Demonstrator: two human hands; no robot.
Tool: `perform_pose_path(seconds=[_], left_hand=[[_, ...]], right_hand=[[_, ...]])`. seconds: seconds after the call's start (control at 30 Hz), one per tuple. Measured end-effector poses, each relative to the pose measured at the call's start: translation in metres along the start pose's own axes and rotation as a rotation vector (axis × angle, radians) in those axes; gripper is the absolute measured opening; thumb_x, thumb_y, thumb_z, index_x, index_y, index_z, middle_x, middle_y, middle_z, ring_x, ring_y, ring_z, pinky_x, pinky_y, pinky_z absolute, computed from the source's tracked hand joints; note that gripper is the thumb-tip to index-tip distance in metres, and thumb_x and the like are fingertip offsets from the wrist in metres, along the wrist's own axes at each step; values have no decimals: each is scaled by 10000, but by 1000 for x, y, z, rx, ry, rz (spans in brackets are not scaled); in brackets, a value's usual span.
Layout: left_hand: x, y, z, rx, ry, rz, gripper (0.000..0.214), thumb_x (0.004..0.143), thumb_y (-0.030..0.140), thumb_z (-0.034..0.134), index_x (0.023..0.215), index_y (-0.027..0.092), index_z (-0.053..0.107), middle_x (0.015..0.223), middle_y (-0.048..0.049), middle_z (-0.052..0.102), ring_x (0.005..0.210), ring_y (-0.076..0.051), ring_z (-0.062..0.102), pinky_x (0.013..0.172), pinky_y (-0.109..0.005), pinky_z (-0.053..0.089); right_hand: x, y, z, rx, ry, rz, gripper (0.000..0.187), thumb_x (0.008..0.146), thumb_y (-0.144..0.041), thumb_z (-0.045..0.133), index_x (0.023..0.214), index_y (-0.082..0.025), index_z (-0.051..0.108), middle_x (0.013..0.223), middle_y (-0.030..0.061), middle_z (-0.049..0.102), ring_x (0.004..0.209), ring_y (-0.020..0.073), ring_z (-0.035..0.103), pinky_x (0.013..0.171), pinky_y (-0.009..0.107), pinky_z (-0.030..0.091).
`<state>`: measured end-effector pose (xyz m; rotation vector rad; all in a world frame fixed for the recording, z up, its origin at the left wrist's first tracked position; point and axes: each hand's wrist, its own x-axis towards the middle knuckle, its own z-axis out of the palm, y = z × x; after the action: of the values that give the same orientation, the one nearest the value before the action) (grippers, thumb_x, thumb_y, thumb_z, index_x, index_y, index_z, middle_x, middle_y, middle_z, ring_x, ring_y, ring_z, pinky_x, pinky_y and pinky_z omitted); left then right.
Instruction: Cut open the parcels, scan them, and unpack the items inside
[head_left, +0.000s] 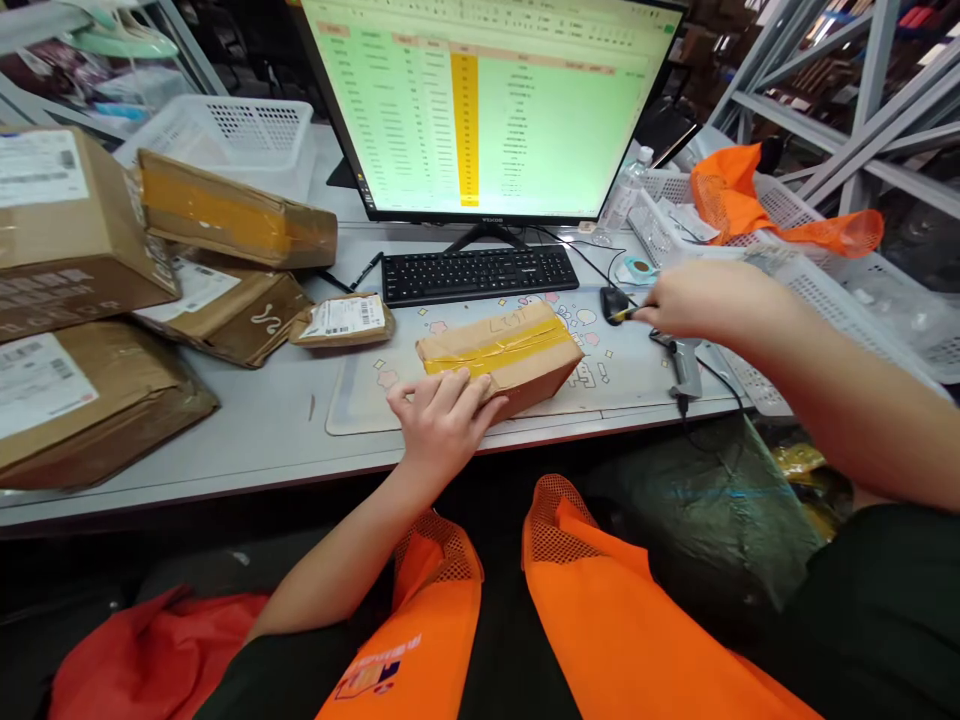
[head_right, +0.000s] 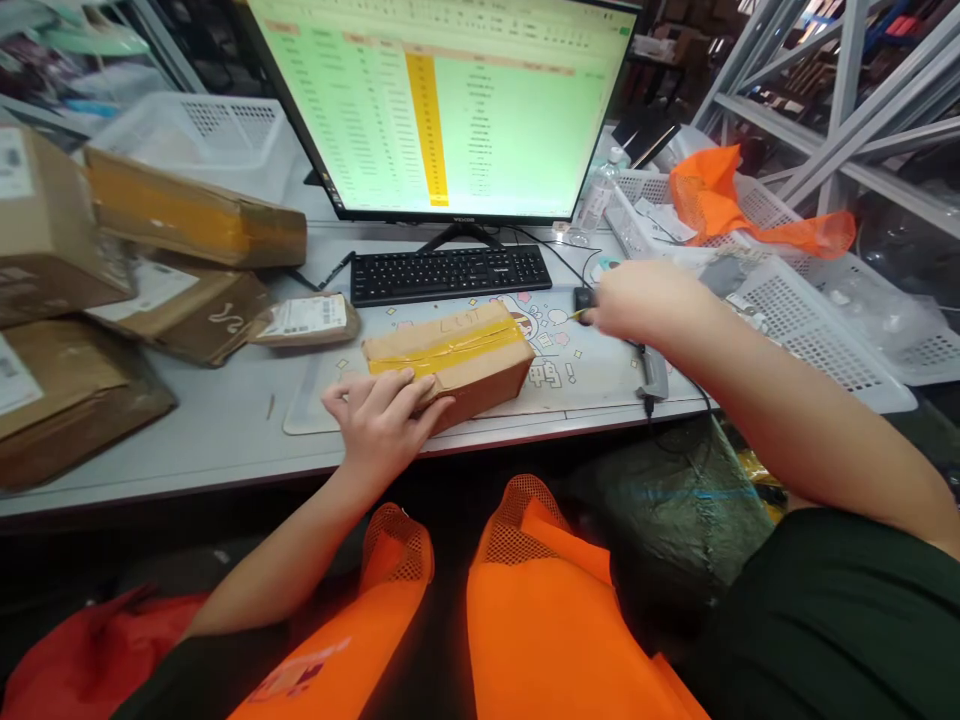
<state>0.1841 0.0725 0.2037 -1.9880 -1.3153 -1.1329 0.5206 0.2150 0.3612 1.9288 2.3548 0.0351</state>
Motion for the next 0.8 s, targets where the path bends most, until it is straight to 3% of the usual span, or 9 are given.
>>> perform_pose_path(seconds=[0.07,0.13,0.23,0.33,0.4,0.47,0.53,0.67,0.8], left_hand=[[5,-3,-10,-7,-57,10,189,995,410,754,1045,228,750,1024,-64,793,901,-265,656,901,-450,277],[24,-10,-18,-33,-189,47,239,1034,431,681,970,214,756,954,-65,774,875,-263,645,912,-468,297],[79,-23,-7,-98,-479,130,390,1074,446,549,863,189,752,898,-91,730,886,-278,634,907,-474,369],[141,-27,41,-293,-714,281,380,1062,422,497,1167,186,775,1241,-132,722,1143,-307,629,991,-447,434],[169,-24,81,-492,-898,367,413,1055,405,463,1273,206,752,1403,-123,676,1293,-291,595,1073,-404,437],[180,-20,113,-646,-1041,340,436,1054,405,428,1215,185,768,1333,-133,713,1256,-267,634,1066,-359,463],[181,-18,131,-756,-1057,241,435,1045,413,424,1084,168,781,1197,-137,746,1136,-248,684,1023,-335,493],[175,-21,132,-943,-976,107,359,978,450,519,821,197,718,1078,-105,720,1061,-236,688,1012,-338,507],[176,-26,122,-1105,-1058,-86,311,764,420,721,664,214,511,924,-60,660,984,-246,671,914,-368,544]], right_hand=[[0,37,21,-27,-98,168,340,924,-463,745,872,-139,832,877,206,749,890,312,684,866,464,485],[-2,53,52,36,-119,238,367,986,-429,664,1130,-139,836,1084,238,768,1031,347,697,926,462,488],[-5,39,103,230,-48,253,455,1012,-406,609,1365,-159,752,1221,208,761,1160,360,697,995,436,513],[-4,-1,134,373,37,225,482,1030,-388,555,1403,-127,714,1337,198,722,1280,332,662,1091,406,500],[-6,-32,138,464,126,145,515,1089,-408,414,1427,-123,678,1446,174,666,1356,271,619,1147,365,470],[-13,-64,135,659,225,16,565,1108,-471,349,1436,-126,653,1449,162,662,1347,247,622,1152,365,477],[-23,-94,132,845,328,-86,594,1064,-557,458,1435,-131,642,1395,175,684,1301,278,644,1137,408,498],[-35,-128,135,934,543,-98,552,1000,-534,580,1399,-155,631,1377,197,664,1319,313,608,1180,460,457],[-26,-117,134,1019,537,-229,412,976,-533,613,1230,-210,597,1328,170,643,1292,300,597,1151,464,459]])
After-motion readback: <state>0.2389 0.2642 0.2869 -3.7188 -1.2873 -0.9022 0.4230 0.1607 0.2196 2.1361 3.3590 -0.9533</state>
